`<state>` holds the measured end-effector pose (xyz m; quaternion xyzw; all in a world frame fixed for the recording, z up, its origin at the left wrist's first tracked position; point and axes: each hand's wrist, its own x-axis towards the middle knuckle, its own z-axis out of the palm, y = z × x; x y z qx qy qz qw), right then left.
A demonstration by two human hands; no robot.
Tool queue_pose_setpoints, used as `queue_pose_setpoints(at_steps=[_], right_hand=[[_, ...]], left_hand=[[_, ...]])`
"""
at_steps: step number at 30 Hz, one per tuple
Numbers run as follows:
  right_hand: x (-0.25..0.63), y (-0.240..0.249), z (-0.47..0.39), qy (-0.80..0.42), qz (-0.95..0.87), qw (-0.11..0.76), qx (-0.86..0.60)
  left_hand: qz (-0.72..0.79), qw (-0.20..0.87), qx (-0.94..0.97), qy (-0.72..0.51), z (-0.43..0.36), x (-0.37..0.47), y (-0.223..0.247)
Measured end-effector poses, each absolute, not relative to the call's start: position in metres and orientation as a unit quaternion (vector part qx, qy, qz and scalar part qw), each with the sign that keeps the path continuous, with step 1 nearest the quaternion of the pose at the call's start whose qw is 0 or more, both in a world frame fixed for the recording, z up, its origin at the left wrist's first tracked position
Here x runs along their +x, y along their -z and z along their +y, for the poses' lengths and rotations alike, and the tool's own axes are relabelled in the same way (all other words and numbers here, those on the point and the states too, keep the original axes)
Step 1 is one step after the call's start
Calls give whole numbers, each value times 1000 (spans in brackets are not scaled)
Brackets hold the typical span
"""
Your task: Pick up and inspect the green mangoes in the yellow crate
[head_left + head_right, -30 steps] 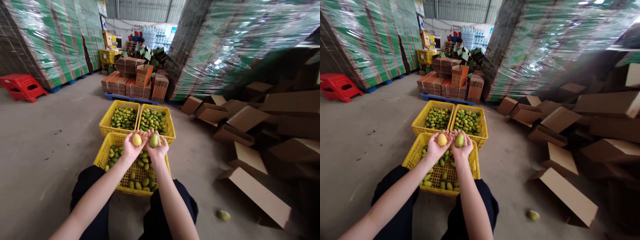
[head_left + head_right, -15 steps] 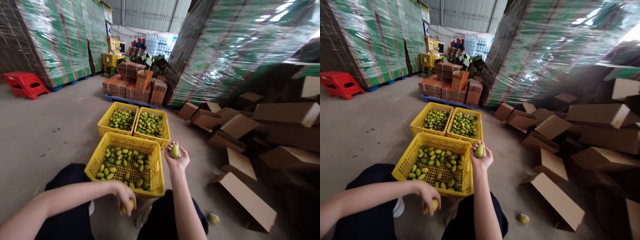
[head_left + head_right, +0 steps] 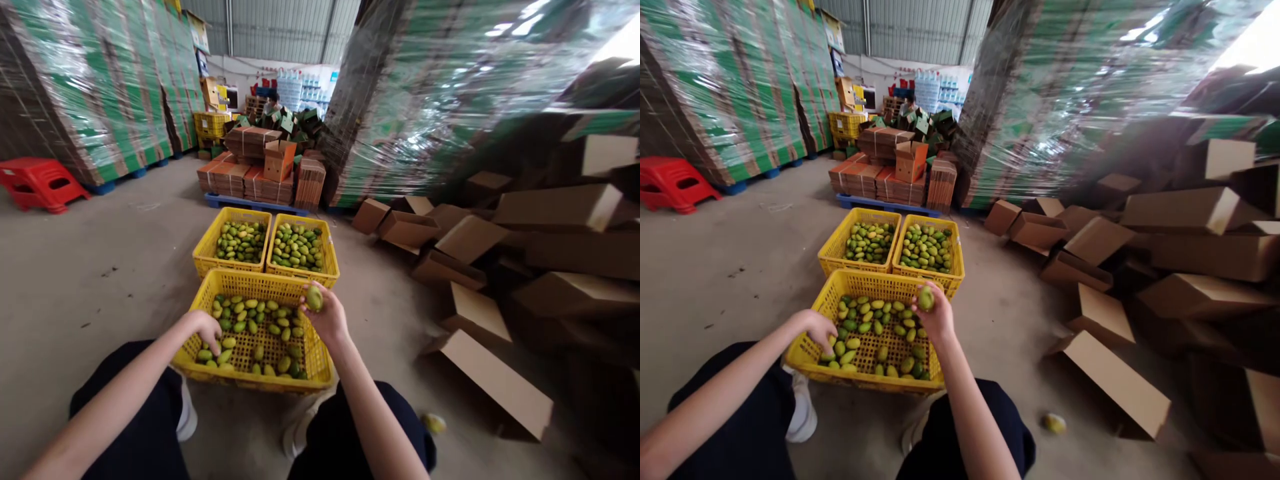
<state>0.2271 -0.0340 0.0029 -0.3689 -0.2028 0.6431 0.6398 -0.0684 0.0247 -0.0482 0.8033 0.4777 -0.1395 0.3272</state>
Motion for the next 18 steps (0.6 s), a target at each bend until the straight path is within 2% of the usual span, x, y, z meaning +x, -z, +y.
queue_pose_setpoints(at_steps=[3,5,7,10,11,12,13,16,18], right_hand=[[197,23,-40,-689,-333,480,-429],[176,49,-51,-728,-418,282,-465],[158,75,-68,-760,-452,37,-466],[140,98,-89,-782,-408,-170,-440],[139,98,-92,-787,-381,-208,-439],[140,93,-90,-801,-353,-184,-447],[145,84,-83,-819,-323,-100,-464],[174,44,-41,-784,-237,300,-489],[199,20,-5,-717,-202,467,-476]], left_hand=[[444,326,819,158,9,-58,40],[442,302,836,123,10,-53,31],[466,268,835,118,14,-52,28],[499,238,817,163,20,-56,30],[500,238,815,170,21,-57,30],[497,242,816,167,22,-58,29],[492,247,820,154,22,-59,27],[482,257,831,105,24,-62,19],[493,268,821,102,25,-66,17]])
